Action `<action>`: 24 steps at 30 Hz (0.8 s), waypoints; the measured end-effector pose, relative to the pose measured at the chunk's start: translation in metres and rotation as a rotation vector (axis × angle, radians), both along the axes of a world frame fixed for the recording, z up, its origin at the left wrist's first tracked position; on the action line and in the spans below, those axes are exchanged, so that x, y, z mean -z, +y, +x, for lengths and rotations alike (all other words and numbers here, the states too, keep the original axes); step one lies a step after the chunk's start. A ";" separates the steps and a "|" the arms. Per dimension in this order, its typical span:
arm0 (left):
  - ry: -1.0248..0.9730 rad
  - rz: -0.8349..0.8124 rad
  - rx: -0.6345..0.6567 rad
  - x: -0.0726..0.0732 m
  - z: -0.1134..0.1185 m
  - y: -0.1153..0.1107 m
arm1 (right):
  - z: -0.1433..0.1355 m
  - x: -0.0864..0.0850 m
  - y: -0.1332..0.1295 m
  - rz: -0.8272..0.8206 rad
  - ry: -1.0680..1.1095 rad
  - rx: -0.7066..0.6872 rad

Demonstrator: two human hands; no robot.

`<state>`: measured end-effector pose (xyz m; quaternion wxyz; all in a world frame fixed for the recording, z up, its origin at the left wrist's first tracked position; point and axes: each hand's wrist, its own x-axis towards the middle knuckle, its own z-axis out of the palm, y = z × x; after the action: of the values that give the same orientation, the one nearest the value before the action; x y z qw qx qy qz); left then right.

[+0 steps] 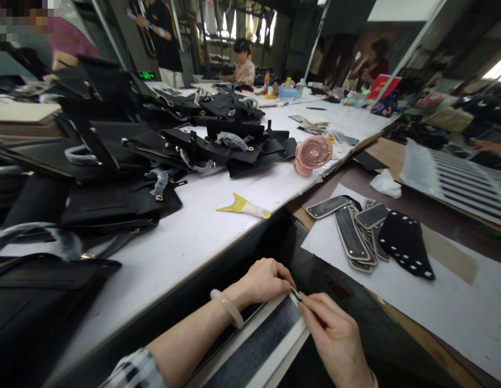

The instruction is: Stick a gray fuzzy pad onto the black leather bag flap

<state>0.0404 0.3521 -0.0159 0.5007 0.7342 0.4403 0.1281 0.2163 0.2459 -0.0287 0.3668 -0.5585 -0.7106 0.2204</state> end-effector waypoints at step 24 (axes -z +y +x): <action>-0.010 0.133 0.058 0.001 -0.006 -0.008 | 0.020 -0.024 0.075 -1.165 0.348 -0.119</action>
<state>0.0340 0.3443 -0.0169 0.4567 0.7776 0.4066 0.1462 0.2362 0.3208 -0.0044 0.0989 -0.5824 -0.4329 0.6809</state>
